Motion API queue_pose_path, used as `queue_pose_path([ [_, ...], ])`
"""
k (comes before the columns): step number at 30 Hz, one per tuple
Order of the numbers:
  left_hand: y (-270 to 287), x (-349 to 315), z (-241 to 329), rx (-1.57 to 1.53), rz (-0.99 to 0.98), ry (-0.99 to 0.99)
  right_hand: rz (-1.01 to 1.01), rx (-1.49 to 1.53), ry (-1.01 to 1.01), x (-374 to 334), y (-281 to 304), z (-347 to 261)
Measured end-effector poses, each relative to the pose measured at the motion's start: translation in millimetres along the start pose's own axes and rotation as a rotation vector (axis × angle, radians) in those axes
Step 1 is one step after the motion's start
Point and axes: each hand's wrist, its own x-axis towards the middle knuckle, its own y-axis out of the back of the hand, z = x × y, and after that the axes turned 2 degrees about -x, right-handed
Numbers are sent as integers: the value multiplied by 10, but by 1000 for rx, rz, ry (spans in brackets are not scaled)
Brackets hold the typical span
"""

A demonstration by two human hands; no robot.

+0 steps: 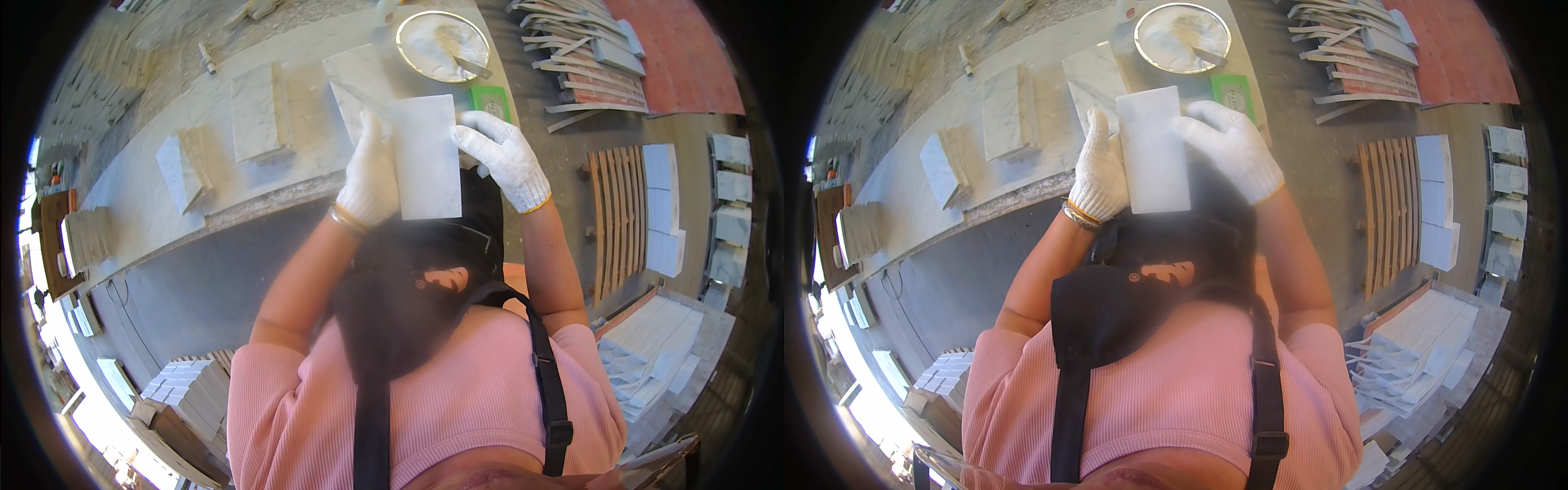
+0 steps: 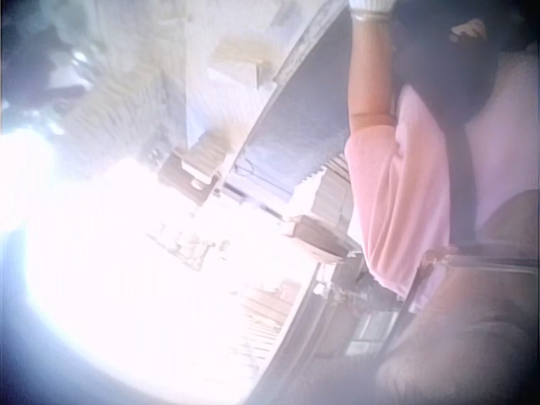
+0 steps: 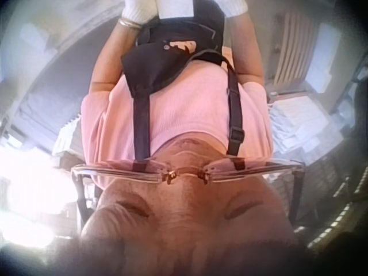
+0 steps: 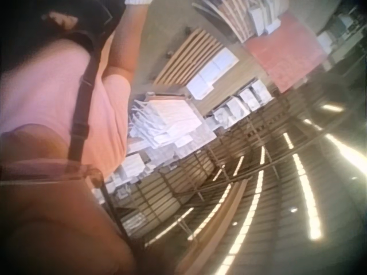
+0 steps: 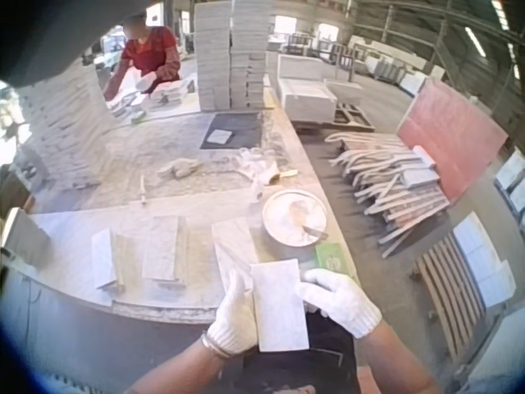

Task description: The person applies a white paste to the edges of rectangular tiles using a small metal spatula, then uses a green sponge to wipe the edges. The person repeats this process on multiple tiles, stacking them on the table.

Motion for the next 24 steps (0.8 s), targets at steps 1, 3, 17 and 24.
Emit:
queue_pose_path([
  [1, 2, 4, -1, -6, 6, 2, -1, 11, 0, -4, 4, -5],
  [3, 8, 14, -7, -16, 20, 2, -3, 33, 0, -18, 12, -16],
  [17, 47, 47, -59, -126, -78, -11, -11, 7, 50, -182, 2, -22],
  [24, 230, 61, 32, -330, -362, 197, -38, 72, -23, -332, -27, -130],
])
